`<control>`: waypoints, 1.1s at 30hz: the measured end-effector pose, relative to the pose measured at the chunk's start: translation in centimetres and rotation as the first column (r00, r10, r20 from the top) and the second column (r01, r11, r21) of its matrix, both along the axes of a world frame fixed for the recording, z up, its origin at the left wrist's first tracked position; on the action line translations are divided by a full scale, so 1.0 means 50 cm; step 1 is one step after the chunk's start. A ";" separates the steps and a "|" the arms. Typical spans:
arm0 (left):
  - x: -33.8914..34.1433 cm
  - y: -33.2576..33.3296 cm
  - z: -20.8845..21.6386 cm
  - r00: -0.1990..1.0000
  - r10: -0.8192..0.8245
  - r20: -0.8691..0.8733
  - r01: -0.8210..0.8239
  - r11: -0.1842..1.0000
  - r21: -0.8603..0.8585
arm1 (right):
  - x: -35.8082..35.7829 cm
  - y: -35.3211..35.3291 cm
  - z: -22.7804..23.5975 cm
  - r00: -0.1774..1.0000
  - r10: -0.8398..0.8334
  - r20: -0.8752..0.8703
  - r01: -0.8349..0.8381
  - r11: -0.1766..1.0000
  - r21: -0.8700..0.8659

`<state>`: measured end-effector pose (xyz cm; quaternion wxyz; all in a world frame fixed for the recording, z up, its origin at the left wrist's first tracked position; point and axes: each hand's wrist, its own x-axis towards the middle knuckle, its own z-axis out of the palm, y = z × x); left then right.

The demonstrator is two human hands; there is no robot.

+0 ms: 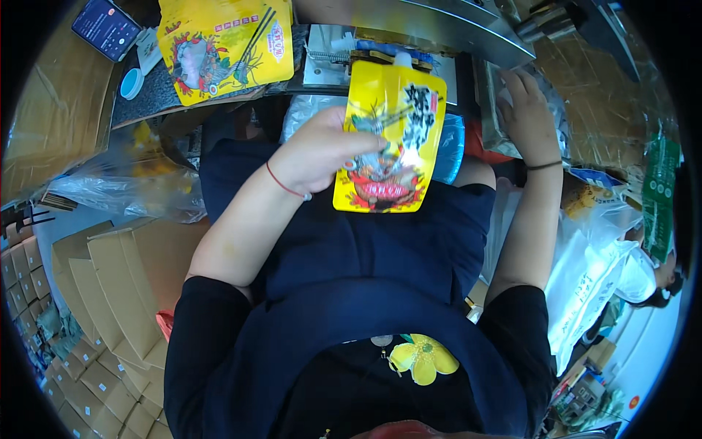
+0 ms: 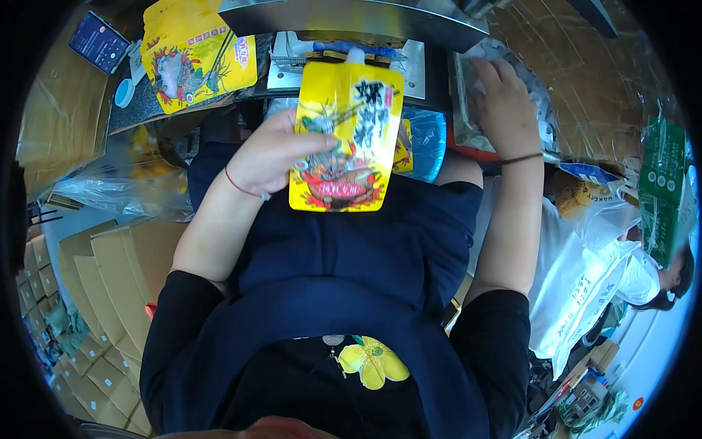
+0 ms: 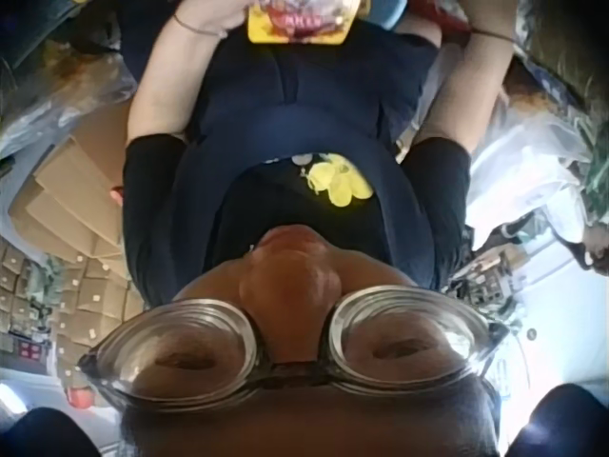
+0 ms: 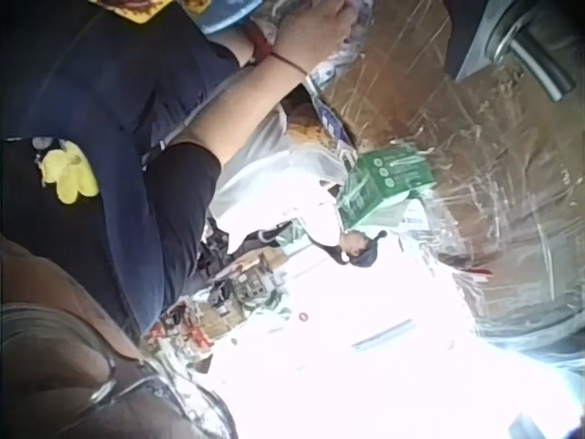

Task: Using a heat sealer machine to seal small yellow plastic snack pouches.

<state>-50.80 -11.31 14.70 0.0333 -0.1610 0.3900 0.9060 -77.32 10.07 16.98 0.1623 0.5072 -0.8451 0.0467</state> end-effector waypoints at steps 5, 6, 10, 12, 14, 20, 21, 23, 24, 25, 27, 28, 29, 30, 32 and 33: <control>-0.027 -0.040 0.007 0.999 0.035 0.039 -0.036 0.999 0.021 | 0.040 -0.007 0.018 0.966 -0.247 0.072 0.242 0.967 0.073; -0.027 -0.041 0.007 1.000 0.018 0.012 -0.019 0.999 0.043 | 0.038 -0.008 0.017 0.966 -0.246 0.075 0.241 0.968 0.070; -0.011 -0.042 -0.003 0.962 0.240 -0.130 -0.272 0.800 -0.536 | 0.030 -0.003 0.027 0.986 -0.158 -0.055 0.162 0.984 0.076; 0.014 -0.091 -0.017 0.785 0.428 -0.448 -0.522 0.069 -0.850 | 0.027 0.007 0.031 0.984 -0.099 -0.146 0.113 0.989 0.094; 0.039 -0.159 -0.001 0.805 0.261 -0.533 -0.117 -0.810 -0.574 | 0.022 0.018 0.025 0.971 -0.019 -0.237 -0.006 0.995 -0.103; 0.138 -0.146 -0.010 0.882 0.329 -0.336 -0.315 -0.116 -0.942 | 0.092 0.014 0.038 0.985 -0.049 0.167 0.137 0.811 -0.569; 0.139 -0.125 0.003 0.838 0.491 -0.236 -0.423 0.313 -0.850 | 0.117 0.005 0.039 0.969 0.070 0.236 0.079 0.820 -0.566; 0.123 -0.086 0.012 0.888 0.415 -0.195 -0.404 0.505 -0.763 | 0.166 -0.026 0.052 0.870 0.340 0.358 -0.124 0.853 -0.508; 0.119 -0.067 0.020 0.907 0.378 -0.184 -0.379 0.542 -0.750 | 0.187 -0.049 0.063 0.766 0.484 0.424 -0.279 0.844 -0.458; 0.118 -0.060 0.011 0.939 0.297 -0.171 -0.308 0.513 -0.801 | 0.211 -0.069 0.074 0.722 0.515 0.461 -0.282 0.829 -0.483; 0.096 -0.031 0.037 0.981 0.180 -0.073 -0.141 0.402 -0.904 | 0.249 -0.100 0.098 0.633 0.526 0.568 -0.129 0.795 -0.593; 0.084 -0.011 0.034 0.979 0.182 -0.090 -0.173 0.517 -0.838 | 0.258 -0.108 0.106 0.575 0.521 0.631 0.032 0.756 -0.654; 0.077 0.000 0.036 0.986 0.146 -0.084 -0.150 0.531 -0.834 | 0.251 -0.111 0.114 0.595 0.537 0.599 -0.069 0.776 -0.627; 0.072 0.009 0.040 0.991 0.109 -0.078 -0.125 0.544 -0.830 | 0.242 -0.125 0.112 0.660 0.553 0.508 -0.164 0.766 -0.621; 0.071 0.024 0.044 0.999 0.039 -0.027 -0.047 0.820 -0.571 | 0.236 -0.131 0.106 0.693 0.510 0.509 -0.167 0.801 -0.575; 0.070 0.034 0.027 0.996 0.047 -0.080 -0.085 0.815 -0.574 | 0.220 -0.124 0.110 0.700 0.522 0.487 -0.256 0.821 -0.511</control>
